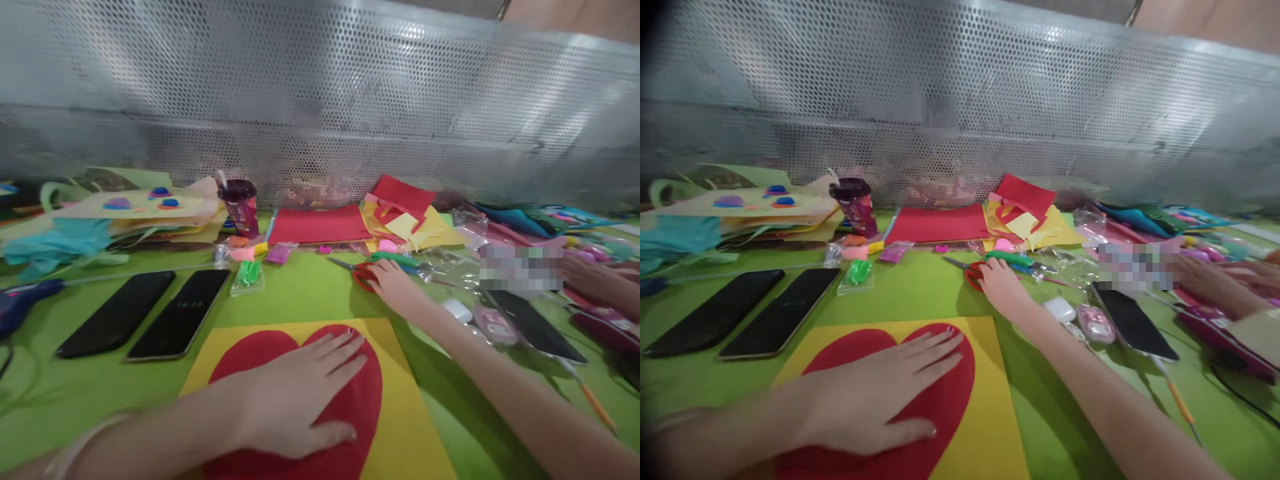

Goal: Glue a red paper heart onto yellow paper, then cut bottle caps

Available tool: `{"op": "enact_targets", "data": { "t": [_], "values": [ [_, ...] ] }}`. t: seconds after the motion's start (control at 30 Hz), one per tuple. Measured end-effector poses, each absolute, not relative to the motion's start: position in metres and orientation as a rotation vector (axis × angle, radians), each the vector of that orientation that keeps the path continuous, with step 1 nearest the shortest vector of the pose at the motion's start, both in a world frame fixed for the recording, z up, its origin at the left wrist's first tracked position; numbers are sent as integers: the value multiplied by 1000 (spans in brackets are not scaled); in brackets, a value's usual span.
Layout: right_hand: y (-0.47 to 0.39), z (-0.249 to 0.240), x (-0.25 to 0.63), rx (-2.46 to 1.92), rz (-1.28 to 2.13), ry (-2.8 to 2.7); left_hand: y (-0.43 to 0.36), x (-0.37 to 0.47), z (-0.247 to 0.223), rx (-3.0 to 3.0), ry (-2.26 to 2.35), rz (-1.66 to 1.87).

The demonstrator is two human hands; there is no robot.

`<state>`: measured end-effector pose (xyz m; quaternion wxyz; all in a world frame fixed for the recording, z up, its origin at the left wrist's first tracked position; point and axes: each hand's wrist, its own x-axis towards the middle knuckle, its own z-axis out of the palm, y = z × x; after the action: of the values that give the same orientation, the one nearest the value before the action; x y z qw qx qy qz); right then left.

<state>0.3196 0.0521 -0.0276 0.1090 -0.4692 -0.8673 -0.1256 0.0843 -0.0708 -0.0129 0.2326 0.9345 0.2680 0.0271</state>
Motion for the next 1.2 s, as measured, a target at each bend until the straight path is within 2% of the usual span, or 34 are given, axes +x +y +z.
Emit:
{"op": "enact_targets", "data": {
  "t": [0.23, 0.33, 0.4, 0.5, 0.83, 1.2],
  "values": [
    [29, -11, 320, -1590, -124, -2418, -72, 81, -27, 2716, 907, 196],
    [12, 5, 315, -1572, 252, -2526, -71, 83, -47, 2877, 977, 373],
    [3, 10, 310, -1615, 636, -2500, -71, 83, -58, 2948, 986, 449],
    [-2, 8, 303, -1717, 917, -2344, -71, 81, -65, 2968, 941, 491],
    [-2, 4, 302, -1775, 993, -2247, -70, 82, -62, 2994, 955, 508],
    [-2, 0, 308, -1675, 889, -2296, -68, 82, -57, 3007, 915, 487]
  ]
}}
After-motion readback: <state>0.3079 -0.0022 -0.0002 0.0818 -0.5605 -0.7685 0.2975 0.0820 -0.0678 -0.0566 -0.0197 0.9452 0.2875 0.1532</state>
